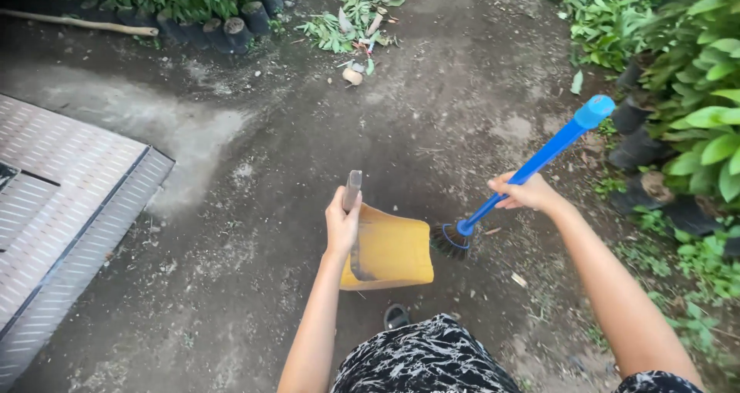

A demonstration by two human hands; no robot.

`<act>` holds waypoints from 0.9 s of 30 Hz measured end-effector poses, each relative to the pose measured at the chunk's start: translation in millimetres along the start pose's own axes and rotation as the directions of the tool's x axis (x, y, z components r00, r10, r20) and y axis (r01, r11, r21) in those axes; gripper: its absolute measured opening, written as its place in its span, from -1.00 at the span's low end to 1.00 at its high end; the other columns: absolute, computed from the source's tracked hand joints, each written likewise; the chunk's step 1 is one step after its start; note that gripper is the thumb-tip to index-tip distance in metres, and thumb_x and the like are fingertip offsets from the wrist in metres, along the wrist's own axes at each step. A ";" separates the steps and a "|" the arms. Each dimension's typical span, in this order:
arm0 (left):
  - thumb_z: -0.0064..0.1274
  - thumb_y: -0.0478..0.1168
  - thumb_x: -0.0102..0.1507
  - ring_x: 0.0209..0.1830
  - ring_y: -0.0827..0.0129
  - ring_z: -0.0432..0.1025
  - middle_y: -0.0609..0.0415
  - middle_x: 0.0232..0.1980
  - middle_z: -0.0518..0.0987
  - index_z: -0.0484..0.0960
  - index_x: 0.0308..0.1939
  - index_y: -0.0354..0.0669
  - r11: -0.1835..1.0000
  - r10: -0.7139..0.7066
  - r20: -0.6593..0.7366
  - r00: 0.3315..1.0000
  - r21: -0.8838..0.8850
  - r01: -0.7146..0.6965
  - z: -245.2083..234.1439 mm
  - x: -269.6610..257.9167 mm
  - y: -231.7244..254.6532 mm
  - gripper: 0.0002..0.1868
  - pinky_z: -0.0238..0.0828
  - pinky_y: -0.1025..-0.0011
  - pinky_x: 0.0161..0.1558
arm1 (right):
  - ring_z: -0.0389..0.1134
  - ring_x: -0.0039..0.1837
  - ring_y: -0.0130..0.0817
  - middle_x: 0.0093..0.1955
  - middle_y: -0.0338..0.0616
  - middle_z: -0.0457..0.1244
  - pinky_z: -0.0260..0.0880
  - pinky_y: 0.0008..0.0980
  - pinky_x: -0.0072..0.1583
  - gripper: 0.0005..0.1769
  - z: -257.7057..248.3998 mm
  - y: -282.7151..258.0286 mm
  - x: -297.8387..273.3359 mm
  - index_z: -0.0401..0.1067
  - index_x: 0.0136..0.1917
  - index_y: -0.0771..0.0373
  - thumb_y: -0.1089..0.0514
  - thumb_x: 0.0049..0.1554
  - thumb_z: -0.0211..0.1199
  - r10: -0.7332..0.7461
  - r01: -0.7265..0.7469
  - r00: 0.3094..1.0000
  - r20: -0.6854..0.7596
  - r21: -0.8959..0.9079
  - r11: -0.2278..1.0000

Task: Sweep up leaves and debris from the ground into a dustpan and clear a yard area.

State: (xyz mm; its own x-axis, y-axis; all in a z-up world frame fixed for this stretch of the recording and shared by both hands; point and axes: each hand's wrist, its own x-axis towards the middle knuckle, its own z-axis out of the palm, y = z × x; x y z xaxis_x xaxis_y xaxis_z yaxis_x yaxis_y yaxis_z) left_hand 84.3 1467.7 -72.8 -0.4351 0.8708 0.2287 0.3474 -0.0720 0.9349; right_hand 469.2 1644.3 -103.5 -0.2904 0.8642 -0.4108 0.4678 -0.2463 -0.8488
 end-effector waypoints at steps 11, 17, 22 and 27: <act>0.03 -0.13 0.40 -0.41 0.51 0.15 0.20 -0.46 0.32 0.42 -0.26 -0.23 0.998 0.052 -0.047 0.998 -0.018 -0.053 23.1 199.9 -18.4 -0.74 0.18 0.41 -0.35 | 0.55 -0.16 -0.18 -0.08 -0.01 0.42 0.57 -0.30 -0.15 -0.49 -44.0 -136.3 150.6 0.53 0.09 0.35 -0.14 0.11 0.34 -0.063 0.061 0.998 -0.017 -0.090 0.994; 0.04 -0.12 0.39 -0.42 0.54 0.14 0.25 -0.46 0.31 0.49 -0.21 -0.23 0.998 0.039 -0.147 0.988 -0.053 -0.047 80.3 325.7 -46.5 -0.77 0.17 0.43 -0.36 | 0.54 -0.20 -0.16 -0.12 -0.01 0.41 0.56 -0.33 -0.20 -0.46 -93.7 -165.2 283.8 0.52 0.04 0.37 -0.18 0.09 0.35 -0.052 0.054 0.998 0.021 -0.106 0.993; 0.05 -0.13 0.39 -0.43 0.54 0.11 0.25 -0.47 0.29 0.49 -0.23 -0.24 0.995 -0.046 -0.189 0.981 -0.094 0.028 124.5 427.7 -52.1 -0.77 0.12 0.43 -0.39 | 0.56 -0.19 -0.15 -0.14 -0.04 0.41 0.56 -0.35 -0.22 -0.45 -146.8 -226.6 373.7 0.53 0.00 0.38 -0.21 0.09 0.34 -0.062 0.073 0.995 0.076 -0.164 0.984; 0.04 -0.15 0.39 -0.41 0.56 0.12 0.29 -0.43 0.30 0.52 -0.20 -0.21 0.984 -0.074 -0.246 0.967 -0.175 0.031 163.2 513.1 -45.1 -0.81 0.10 0.42 -0.38 | 0.56 -0.18 -0.19 -0.19 -0.11 0.42 0.54 -0.43 -0.24 -0.48 -184.7 -261.6 446.8 0.54 0.01 0.31 -0.22 0.11 0.30 -0.054 0.063 0.997 0.048 -0.223 0.973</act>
State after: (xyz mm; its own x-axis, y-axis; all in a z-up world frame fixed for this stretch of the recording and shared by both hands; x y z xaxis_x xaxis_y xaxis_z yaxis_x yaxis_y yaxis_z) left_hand -19.0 1997.1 -41.8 -0.6503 0.7275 0.2187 0.1834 -0.1290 0.9745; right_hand 371.3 2175.9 -3.6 -0.3549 0.8541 -0.3801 0.6230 -0.0871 -0.7774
